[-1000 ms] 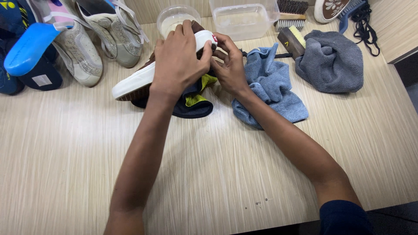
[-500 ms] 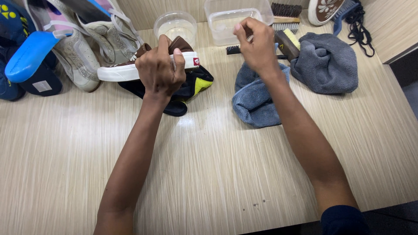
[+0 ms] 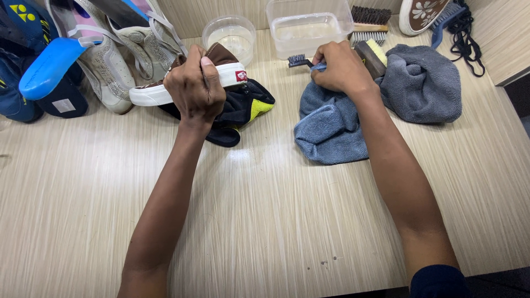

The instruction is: The person cleans a brown slip-on shoe with white floral patterns. They first wipe the upper part of the shoe with a blue cloth, then use a small brush dipped in water to scrub the white rubber sole and the brown waffle-patterned outsole.

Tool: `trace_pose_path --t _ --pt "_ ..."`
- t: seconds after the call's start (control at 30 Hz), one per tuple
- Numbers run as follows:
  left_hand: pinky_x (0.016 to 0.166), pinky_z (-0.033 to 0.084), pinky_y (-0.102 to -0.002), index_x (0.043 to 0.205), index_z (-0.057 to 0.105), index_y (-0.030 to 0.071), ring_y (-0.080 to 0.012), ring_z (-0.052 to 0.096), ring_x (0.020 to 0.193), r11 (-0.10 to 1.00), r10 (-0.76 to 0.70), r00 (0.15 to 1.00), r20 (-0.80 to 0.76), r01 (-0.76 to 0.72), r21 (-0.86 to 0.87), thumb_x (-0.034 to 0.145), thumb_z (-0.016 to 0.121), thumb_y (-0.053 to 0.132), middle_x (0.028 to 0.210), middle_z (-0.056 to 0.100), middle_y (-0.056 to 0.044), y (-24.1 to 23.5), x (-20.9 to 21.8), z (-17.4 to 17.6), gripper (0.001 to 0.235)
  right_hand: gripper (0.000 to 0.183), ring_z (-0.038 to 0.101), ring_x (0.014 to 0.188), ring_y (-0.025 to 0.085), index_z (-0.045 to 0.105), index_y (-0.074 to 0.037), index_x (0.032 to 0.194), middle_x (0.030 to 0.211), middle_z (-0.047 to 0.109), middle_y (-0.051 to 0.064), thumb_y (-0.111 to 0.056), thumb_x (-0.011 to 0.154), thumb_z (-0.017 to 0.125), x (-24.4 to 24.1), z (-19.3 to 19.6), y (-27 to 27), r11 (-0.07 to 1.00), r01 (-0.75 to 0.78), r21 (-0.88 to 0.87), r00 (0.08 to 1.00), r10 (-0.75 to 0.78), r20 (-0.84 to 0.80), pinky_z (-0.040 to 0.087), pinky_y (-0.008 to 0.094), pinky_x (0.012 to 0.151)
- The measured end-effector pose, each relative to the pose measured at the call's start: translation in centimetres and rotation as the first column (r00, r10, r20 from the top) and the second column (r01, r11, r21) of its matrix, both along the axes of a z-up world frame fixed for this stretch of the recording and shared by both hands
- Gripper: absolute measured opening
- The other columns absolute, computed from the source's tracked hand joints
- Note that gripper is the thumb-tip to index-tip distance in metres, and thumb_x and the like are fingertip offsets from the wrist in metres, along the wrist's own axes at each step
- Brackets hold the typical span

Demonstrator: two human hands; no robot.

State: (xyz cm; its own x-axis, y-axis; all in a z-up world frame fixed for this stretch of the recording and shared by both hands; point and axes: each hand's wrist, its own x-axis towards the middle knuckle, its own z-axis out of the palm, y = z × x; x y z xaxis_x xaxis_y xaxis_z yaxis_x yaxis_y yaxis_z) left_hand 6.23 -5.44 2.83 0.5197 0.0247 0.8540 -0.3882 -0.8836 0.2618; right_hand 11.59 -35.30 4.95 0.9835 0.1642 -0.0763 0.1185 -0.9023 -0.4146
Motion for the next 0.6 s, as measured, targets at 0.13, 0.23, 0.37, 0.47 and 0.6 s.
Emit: trace_pose_path --t 0.13,0.23,0.37,0.47,0.6 --pt "0.05 0.035 -0.042 0.082 0.046 0.008 -0.0271 0.049 0.047 0.999 -0.022 1.0 -0.008 0.021 -0.048 0.103 0.036 0.022 0.059 0.045 -0.004 0.2 -0.2 0.4 0.027 0.019 0.063 0.082 0.019 0.074 -0.006 0.105 0.092 0.07 0.005 -0.018 0.091 0.069 1.7 0.1 -1.0 0.973 -0.123 0.198 0.971 0.077 0.227 0.051 0.037 0.075" --pt "0.051 0.035 -0.041 0.082 0.047 0.007 -0.0244 0.047 0.047 0.998 -0.029 1.0 0.008 0.029 -0.048 0.106 0.034 0.024 0.06 0.044 -0.004 0.4 -0.4 0.7 0.033 0.051 0.055 0.119 0.028 0.066 -0.01 0.129 0.128 0.063 0.017 -0.027 0.098 0.03 2.2 1.4 -1.3 0.932 -0.173 0.318 0.98 0.132 0.146 0.037 0.037 0.096" --pt "0.051 0.036 -0.041 0.081 0.047 0.008 -0.0248 0.048 0.047 0.998 -0.04 0.999 -0.021 0.039 -0.046 0.108 0.035 0.026 0.058 0.044 -0.004 0.1 -0.5 0.8 0.034 0.021 0.045 0.086 0.031 0.054 -0.006 0.098 0.093 0.045 0.011 -0.016 0.117 0.054 6.5 -1.4 -3.3 0.967 -0.163 0.198 0.85 0.036 0.525 0.037 0.048 0.07" --pt "0.049 0.035 -0.04 0.079 0.046 0.009 -0.0229 0.047 0.045 0.999 -0.041 0.998 -0.043 0.041 -0.003 0.107 0.036 0.024 0.057 0.043 -0.004 -0.4 -0.3 0.3 0.034 0.003 0.062 0.093 0.05 0.075 -0.008 0.103 0.101 0.065 0.022 -0.01 0.101 0.074 9.5 -3.7 -3.6 0.997 0.03 0.07 0.804 -0.065 0.592 0.047 0.057 0.074" --pt "0.047 0.033 -0.043 0.078 0.046 0.01 -0.0271 0.046 0.043 0.996 -0.002 0.997 -0.081 0.009 0.09 0.106 0.04 0.023 0.054 0.043 -0.006 -1.0 0.5 -0.4 0.032 0.016 0.068 0.094 0.047 0.085 -0.015 0.105 0.104 0.075 0.013 -0.011 0.09 0.081 12.4 -4.6 -2.0 0.991 0.068 -0.117 0.864 0.0 0.504 0.045 0.066 0.083"
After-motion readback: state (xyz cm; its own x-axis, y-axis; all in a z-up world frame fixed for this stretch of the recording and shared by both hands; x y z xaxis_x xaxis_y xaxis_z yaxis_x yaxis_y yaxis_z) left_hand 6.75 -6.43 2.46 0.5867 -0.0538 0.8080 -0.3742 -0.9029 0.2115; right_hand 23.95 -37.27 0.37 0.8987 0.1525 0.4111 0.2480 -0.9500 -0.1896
